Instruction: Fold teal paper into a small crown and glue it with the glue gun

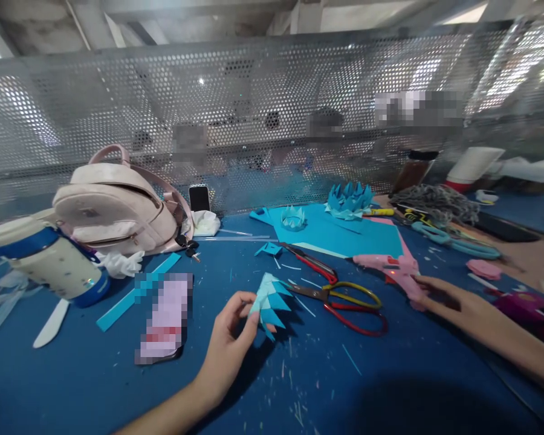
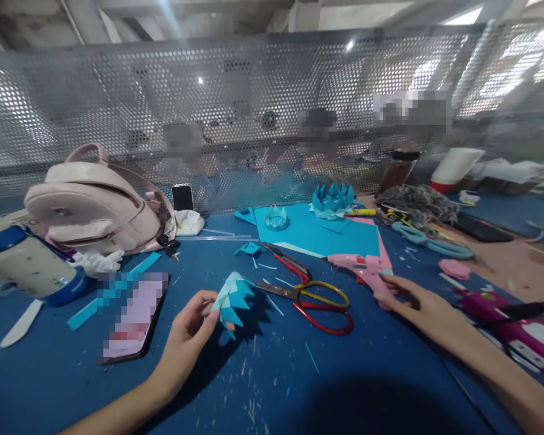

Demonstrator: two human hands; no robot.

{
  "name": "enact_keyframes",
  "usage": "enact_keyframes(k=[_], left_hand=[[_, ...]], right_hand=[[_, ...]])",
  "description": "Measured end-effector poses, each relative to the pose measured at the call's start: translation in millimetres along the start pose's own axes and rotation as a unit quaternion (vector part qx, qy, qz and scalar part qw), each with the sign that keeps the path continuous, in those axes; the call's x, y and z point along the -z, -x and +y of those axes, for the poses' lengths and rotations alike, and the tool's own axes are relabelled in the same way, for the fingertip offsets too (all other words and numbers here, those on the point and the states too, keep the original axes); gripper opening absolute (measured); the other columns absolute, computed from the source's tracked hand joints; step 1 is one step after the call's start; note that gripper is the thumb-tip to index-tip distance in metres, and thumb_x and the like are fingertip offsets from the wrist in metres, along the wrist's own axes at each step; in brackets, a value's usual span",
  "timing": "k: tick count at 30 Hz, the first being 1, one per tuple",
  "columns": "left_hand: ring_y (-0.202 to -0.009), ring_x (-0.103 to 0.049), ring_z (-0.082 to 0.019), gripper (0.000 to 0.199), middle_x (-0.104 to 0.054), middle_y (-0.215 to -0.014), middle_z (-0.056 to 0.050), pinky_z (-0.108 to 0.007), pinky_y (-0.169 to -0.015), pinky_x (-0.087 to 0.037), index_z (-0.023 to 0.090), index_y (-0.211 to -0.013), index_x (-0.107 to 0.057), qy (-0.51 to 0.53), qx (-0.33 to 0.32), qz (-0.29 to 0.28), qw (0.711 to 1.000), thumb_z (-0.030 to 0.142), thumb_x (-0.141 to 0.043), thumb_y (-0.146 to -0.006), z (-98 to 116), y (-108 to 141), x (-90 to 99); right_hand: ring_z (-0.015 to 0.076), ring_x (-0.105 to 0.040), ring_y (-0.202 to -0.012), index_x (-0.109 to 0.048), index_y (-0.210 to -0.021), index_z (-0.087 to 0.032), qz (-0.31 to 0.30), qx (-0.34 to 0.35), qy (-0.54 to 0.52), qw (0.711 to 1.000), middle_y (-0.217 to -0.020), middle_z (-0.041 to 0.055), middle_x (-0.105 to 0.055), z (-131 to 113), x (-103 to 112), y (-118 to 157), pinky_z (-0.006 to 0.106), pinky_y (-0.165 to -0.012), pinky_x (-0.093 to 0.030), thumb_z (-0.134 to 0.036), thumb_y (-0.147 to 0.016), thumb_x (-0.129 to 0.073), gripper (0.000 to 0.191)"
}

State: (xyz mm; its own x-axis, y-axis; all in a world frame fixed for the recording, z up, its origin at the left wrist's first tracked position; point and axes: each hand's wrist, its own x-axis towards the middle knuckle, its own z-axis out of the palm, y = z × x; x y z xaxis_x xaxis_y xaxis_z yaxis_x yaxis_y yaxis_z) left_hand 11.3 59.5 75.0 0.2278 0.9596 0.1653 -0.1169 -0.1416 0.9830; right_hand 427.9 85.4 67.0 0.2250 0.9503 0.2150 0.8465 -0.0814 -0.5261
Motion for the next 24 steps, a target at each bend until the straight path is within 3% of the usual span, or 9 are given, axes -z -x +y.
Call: enact_keyframes(k=[3, 6, 10, 14, 16, 20, 24], left_hand=[[-0.081, -0.067, -0.021, 0.014, -0.073, -0.085, -0.006, -0.028, -0.078, -0.046, 0.019, -0.096, -0.065, -0.067, -0.021, 0.003, 0.998, 0.032, -0.06, -0.092, 0.5, 0.9, 3.1], [-0.084, -0.066, -0.023, 0.012, -0.072, -0.085, -0.007, -0.029, -0.079, -0.047, 0.019, -0.089, -0.071, -0.12, -0.035, 0.029, 0.992, 0.029, -0.065, -0.089, -0.8, -0.3, 8.0], [-0.087, -0.062, -0.025, 0.016, -0.071, -0.082, -0.007, -0.029, -0.075, -0.047, 0.02, -0.079, -0.075, -0.177, -0.05, 0.061, 0.981, 0.031, -0.066, -0.087, -6.3, -4.4, 14.6], [-0.087, -0.06, -0.023, 0.015, -0.072, -0.081, -0.004, -0.032, -0.077, -0.045, 0.023, -0.081, -0.073, -0.243, -0.077, 0.064, 0.965, 0.029, -0.062, -0.089, -14.5, -9.3, 19.6], [-0.085, -0.06, -0.022, 0.01, -0.073, -0.083, -0.002, -0.034, -0.082, -0.042, 0.023, -0.083, -0.071, -0.283, -0.11, 0.063, 0.951, 0.026, -0.063, -0.088, -16.9, -11.2, 21.6], [-0.076, -0.062, -0.016, 0.006, -0.072, -0.083, 0.004, -0.041, -0.098, -0.03, 0.024, -0.088, -0.067, -0.357, -0.196, 0.023, 0.913, 0.019, -0.063, -0.09, -13.7, -11.6, 23.7], [-0.077, -0.062, -0.014, 0.01, -0.069, -0.082, 0.005, -0.043, -0.101, -0.024, 0.023, -0.092, -0.064, -0.413, -0.249, 0.001, 0.876, 0.014, -0.062, -0.091, -5.2, -8.2, 23.4]], right_hand=[[0.0297, -0.068, -0.071, -0.072, -0.088, -0.022, -0.083, -0.014, -0.028, 0.996, -0.085, 0.0167, -0.073, -11.5, -5.4, -7.5, 0.038, -0.065, -0.049, -0.052, -0.076, -0.065, 0.033], [0.0321, -0.067, -0.069, -0.073, -0.093, -0.016, -0.106, -0.031, -0.009, 0.994, -0.075, 0.0164, -0.071, -25.3, -7.2, -14.7, 0.04, -0.063, -0.047, -0.051, -0.082, -0.055, 0.042], [0.0386, -0.067, -0.094, -0.073, -0.103, -0.014, -0.075, -0.004, 0.003, 0.997, -0.1, 0.0159, -0.074, -47.9, -2.5, -12.2, 0.042, -0.081, -0.049, -0.054, -0.079, -0.055, 0.05], [0.0344, -0.068, -0.088, -0.075, -0.093, -0.017, -0.084, 0.071, -0.054, 0.992, -0.094, 0.0106, -0.075, -83.0, 4.7, 14.7, 0.04, -0.082, -0.053, -0.059, -0.076, -0.059, 0.048], [0.0329, -0.069, -0.089, -0.075, -0.097, -0.017, -0.114, 0.103, -0.084, 0.985, -0.096, 0.011, -0.075, -100.7, 5.8, 30.3, 0.04, -0.085, -0.054, -0.06, -0.076, -0.062, 0.049], [0.0329, -0.066, -0.104, -0.065, -0.126, -0.018, -0.217, 0.125, -0.141, 0.958, -0.121, 0.0144, -0.068, -127.7, 1.1, 45.1, 0.041, -0.089, -0.055, -0.059, -0.08, -0.062, 0.062], [0.0323, -0.065, -0.106, -0.064, -0.128, -0.02, -0.271, 0.166, -0.134, 0.939, -0.122, 0.0137, -0.067, -146.0, -7.0, 39.8, 0.043, -0.091, -0.054, -0.059, -0.083, -0.061, 0.059]])
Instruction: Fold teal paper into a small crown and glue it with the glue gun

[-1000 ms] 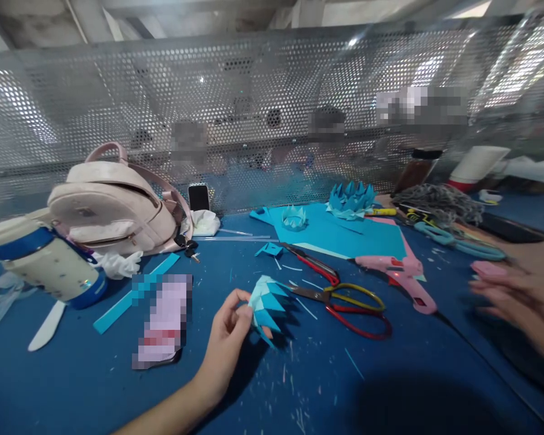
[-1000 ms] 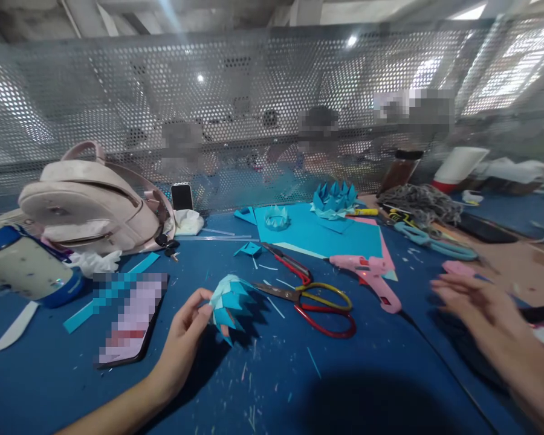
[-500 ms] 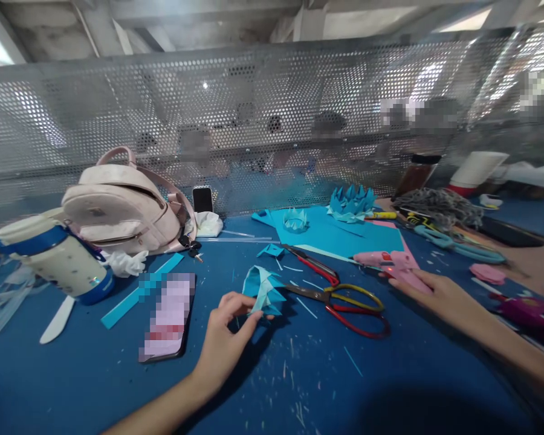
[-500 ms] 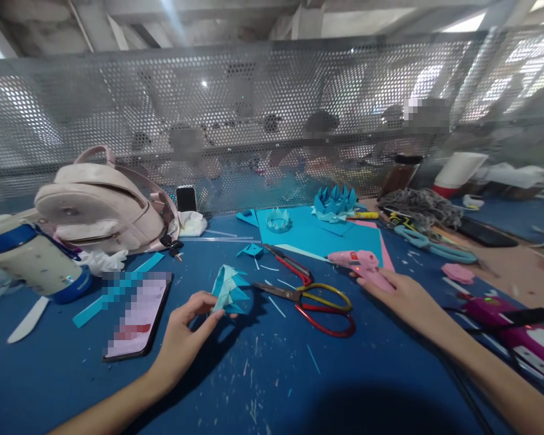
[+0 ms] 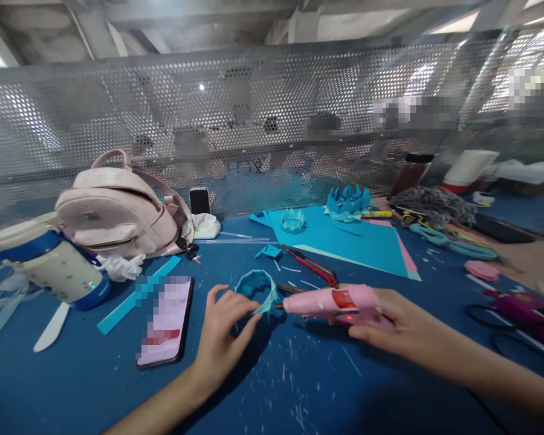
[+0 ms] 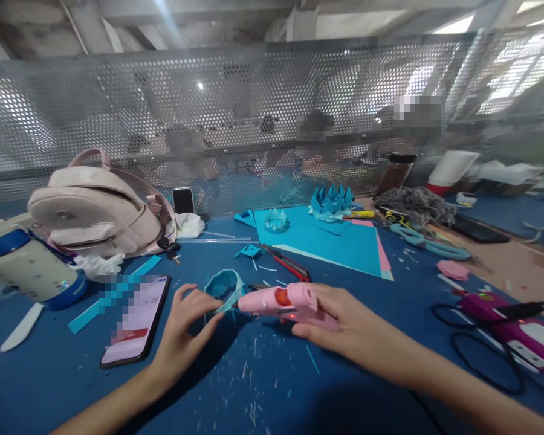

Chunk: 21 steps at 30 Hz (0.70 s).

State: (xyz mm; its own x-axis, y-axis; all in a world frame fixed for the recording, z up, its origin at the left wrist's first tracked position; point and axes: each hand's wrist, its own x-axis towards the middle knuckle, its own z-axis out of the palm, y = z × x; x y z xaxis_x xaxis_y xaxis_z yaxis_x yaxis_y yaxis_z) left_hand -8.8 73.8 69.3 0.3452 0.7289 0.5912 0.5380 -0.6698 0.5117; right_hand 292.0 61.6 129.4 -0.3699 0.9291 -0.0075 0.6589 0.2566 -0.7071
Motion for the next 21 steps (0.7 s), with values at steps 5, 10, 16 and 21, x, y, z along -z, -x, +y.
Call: enact_keyframes(k=[5, 10, 16, 21], left_hand=[[-0.079, -0.061, -0.014, 0.012, -0.068, -0.083, 0.005, -0.044, -0.103, -0.023, 0.023, -0.096, -0.063, -0.033, -0.027, -0.005, 0.999, 0.012, -0.061, -0.09, 3.8, 0.3, 3.8], [-0.08, -0.061, -0.014, 0.013, -0.068, -0.083, 0.005, -0.044, -0.103, -0.023, 0.023, -0.096, -0.063, -0.035, -0.032, -0.001, 0.999, 0.012, -0.063, -0.09, 3.0, -0.3, 3.4], [-0.079, -0.061, -0.014, 0.011, -0.069, -0.082, 0.005, -0.044, -0.104, -0.021, 0.024, -0.095, -0.064, -0.005, -0.012, 0.004, 1.0, 0.015, -0.064, -0.09, 5.4, -0.4, 2.4], [-0.079, -0.062, -0.014, 0.009, -0.071, -0.083, 0.006, -0.043, -0.105, -0.02, 0.026, -0.091, -0.067, 0.031, 0.022, 0.0, 0.999, 0.017, -0.064, -0.091, 8.7, 0.3, 3.3]], right_hand=[[0.0305, -0.064, -0.106, -0.069, -0.118, -0.023, -0.018, 0.052, 0.045, 0.997, -0.118, 0.0099, -0.069, -6.8, -3.9, -11.2, 0.045, -0.095, -0.049, -0.056, -0.086, -0.058, 0.047], [0.0291, -0.064, -0.109, -0.064, -0.125, -0.024, -0.051, 0.056, 0.001, 0.997, -0.122, 0.0082, -0.068, -9.2, -5.4, -11.2, 0.04, -0.094, -0.05, -0.053, -0.09, -0.054, 0.047], [0.0301, -0.066, -0.102, -0.068, -0.118, -0.023, -0.026, 0.043, 0.023, 0.998, -0.115, 0.0082, -0.07, -10.7, -6.4, -10.3, 0.042, -0.093, -0.05, -0.052, -0.088, -0.057, 0.043], [0.0302, -0.063, -0.108, -0.063, -0.124, -0.024, -0.046, 0.03, -0.003, 0.999, -0.122, 0.0087, -0.067, -9.2, -8.5, -8.6, 0.044, -0.096, -0.049, -0.053, -0.09, -0.053, 0.046]])
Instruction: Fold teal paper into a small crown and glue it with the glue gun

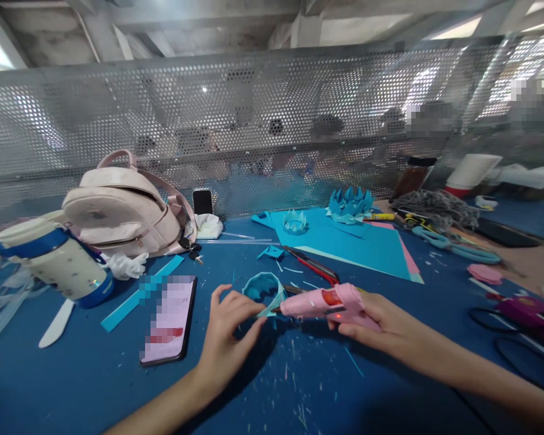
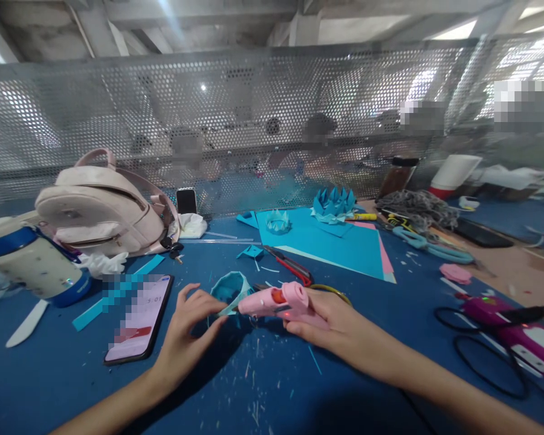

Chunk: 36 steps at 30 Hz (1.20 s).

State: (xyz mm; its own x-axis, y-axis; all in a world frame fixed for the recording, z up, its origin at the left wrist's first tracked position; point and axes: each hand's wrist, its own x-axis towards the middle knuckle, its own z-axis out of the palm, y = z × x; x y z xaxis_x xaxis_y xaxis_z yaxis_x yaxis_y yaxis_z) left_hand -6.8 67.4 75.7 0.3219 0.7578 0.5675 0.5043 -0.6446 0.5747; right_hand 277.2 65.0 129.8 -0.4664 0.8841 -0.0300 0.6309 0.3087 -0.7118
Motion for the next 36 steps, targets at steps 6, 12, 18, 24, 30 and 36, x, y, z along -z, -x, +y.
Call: enact_keyframes(k=[6, 12, 18, 24, 30, 36], left_hand=[[-0.075, -0.061, -0.016, 0.008, -0.07, -0.079, 0.005, -0.042, -0.102, -0.027, 0.026, -0.086, -0.071, 0.104, 0.082, 0.009, 0.991, 0.023, -0.065, -0.09, -1.3, -0.5, -4.8], [-0.076, -0.06, -0.019, 0.011, -0.068, -0.074, 0.002, -0.044, -0.1, -0.03, 0.024, -0.083, -0.073, 0.153, 0.142, 0.009, 0.978, 0.03, -0.065, -0.087, -1.7, -0.3, -7.8], [-0.077, -0.061, -0.02, 0.011, -0.07, -0.076, 0.001, -0.047, -0.102, -0.029, 0.024, -0.084, -0.073, 0.162, 0.152, 0.012, 0.975, 0.031, -0.065, -0.087, -2.0, -0.3, -8.1], [-0.077, -0.061, -0.02, 0.012, -0.069, -0.075, 0.001, -0.046, -0.1, -0.03, 0.023, -0.084, -0.074, 0.163, 0.155, 0.017, 0.974, 0.031, -0.066, -0.086, -1.9, 0.4, -8.3], [-0.076, -0.06, -0.019, 0.011, -0.068, -0.074, 0.001, -0.045, -0.099, -0.031, 0.023, -0.084, -0.074, 0.159, 0.148, 0.012, 0.976, 0.03, -0.065, -0.087, -0.2, -0.5, -7.6], [-0.077, -0.06, -0.02, 0.013, -0.068, -0.074, 0.001, -0.047, -0.098, -0.033, 0.023, -0.084, -0.074, 0.151, 0.143, 0.017, 0.978, 0.032, -0.065, -0.087, -0.3, 0.3, -9.0]], right_hand=[[0.0312, -0.062, -0.109, -0.063, -0.124, -0.022, 0.003, -0.025, 0.025, 0.999, -0.121, 0.0107, -0.066, -0.6, -2.1, 2.3, 0.048, -0.097, -0.048, -0.059, -0.089, -0.051, 0.052], [0.0354, -0.053, -0.124, -0.052, -0.139, -0.019, 0.029, -0.036, 0.085, 0.995, -0.138, 0.0154, -0.055, 5.0, -4.5, 7.2, 0.053, -0.105, -0.042, -0.065, -0.085, -0.051, 0.071], [0.0374, -0.057, -0.119, -0.059, -0.13, -0.018, 0.046, -0.018, 0.108, 0.993, -0.131, 0.0162, -0.06, -3.8, -4.1, 6.7, 0.054, -0.1, -0.046, -0.064, -0.085, -0.052, 0.065], [0.0283, -0.065, -0.099, -0.066, -0.102, -0.022, 0.031, 0.049, 0.114, 0.992, -0.103, 0.0071, -0.069, -16.6, -0.1, 4.3, 0.035, -0.081, -0.054, -0.048, -0.088, -0.056, 0.03], [0.0282, -0.065, -0.099, -0.066, -0.105, -0.022, 0.035, 0.046, 0.117, 0.992, -0.108, 0.0085, -0.068, -20.4, 0.5, 5.3, 0.036, -0.083, -0.054, -0.051, -0.089, -0.053, 0.036], [0.0336, -0.061, -0.111, -0.065, -0.117, -0.02, 0.043, 0.037, 0.125, 0.99, -0.119, 0.013, -0.067, -19.9, 0.6, 4.0, 0.046, -0.095, -0.05, -0.058, -0.088, -0.052, 0.049]])
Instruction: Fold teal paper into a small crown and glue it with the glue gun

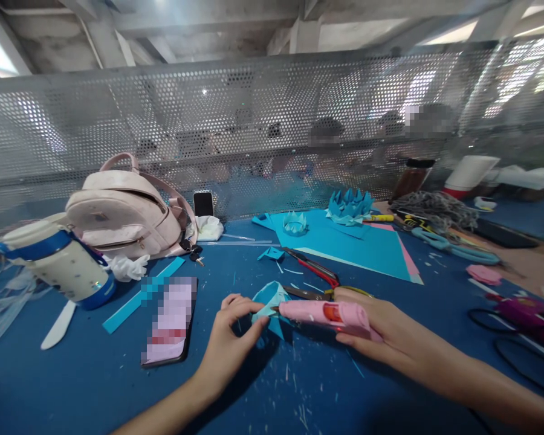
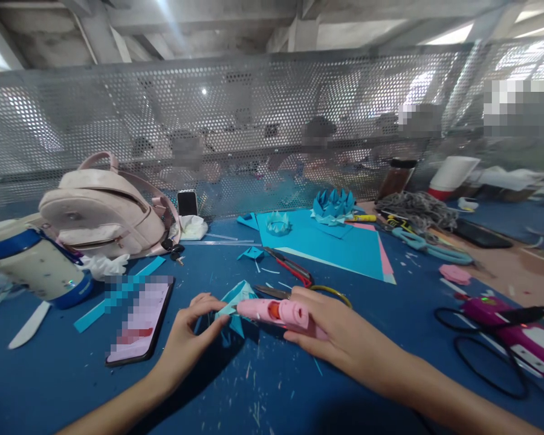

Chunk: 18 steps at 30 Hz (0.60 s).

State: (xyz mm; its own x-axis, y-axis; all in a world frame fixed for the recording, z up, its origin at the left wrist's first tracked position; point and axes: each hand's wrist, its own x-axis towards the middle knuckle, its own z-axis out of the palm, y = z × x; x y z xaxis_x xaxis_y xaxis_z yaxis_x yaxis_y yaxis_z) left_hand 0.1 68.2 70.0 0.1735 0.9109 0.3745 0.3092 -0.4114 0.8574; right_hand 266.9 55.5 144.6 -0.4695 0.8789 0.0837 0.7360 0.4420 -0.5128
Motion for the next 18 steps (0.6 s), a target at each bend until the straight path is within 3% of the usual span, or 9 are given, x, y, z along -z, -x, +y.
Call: enact_keyframes(k=[9, 18], left_hand=[[-0.075, -0.061, -0.021, 0.016, -0.069, -0.073, 0.001, -0.048, -0.098, -0.037, 0.025, -0.082, -0.073, -0.016, -0.015, 0.001, 1.0, 0.036, -0.063, -0.088, 1.3, 0.9, -1.3], [-0.076, -0.06, -0.019, 0.011, -0.069, -0.075, 0.0, -0.047, -0.099, -0.033, 0.023, -0.084, -0.073, -0.002, -0.014, 0.006, 1.0, 0.029, -0.065, -0.087, 1.4, -0.4, 0.1]], right_hand=[[0.0352, -0.062, -0.111, -0.065, -0.118, -0.019, 0.002, -0.009, 0.006, 1.0, -0.123, 0.0153, -0.066, -3.0, 1.2, 2.0, 0.048, -0.096, -0.051, -0.062, -0.087, -0.049, 0.055], [0.0349, -0.06, -0.115, -0.064, -0.123, -0.019, 0.003, -0.011, 0.015, 1.0, -0.126, 0.0152, -0.064, -0.8, 0.3, 2.9, 0.052, -0.1, -0.047, -0.061, -0.087, -0.051, 0.056]])
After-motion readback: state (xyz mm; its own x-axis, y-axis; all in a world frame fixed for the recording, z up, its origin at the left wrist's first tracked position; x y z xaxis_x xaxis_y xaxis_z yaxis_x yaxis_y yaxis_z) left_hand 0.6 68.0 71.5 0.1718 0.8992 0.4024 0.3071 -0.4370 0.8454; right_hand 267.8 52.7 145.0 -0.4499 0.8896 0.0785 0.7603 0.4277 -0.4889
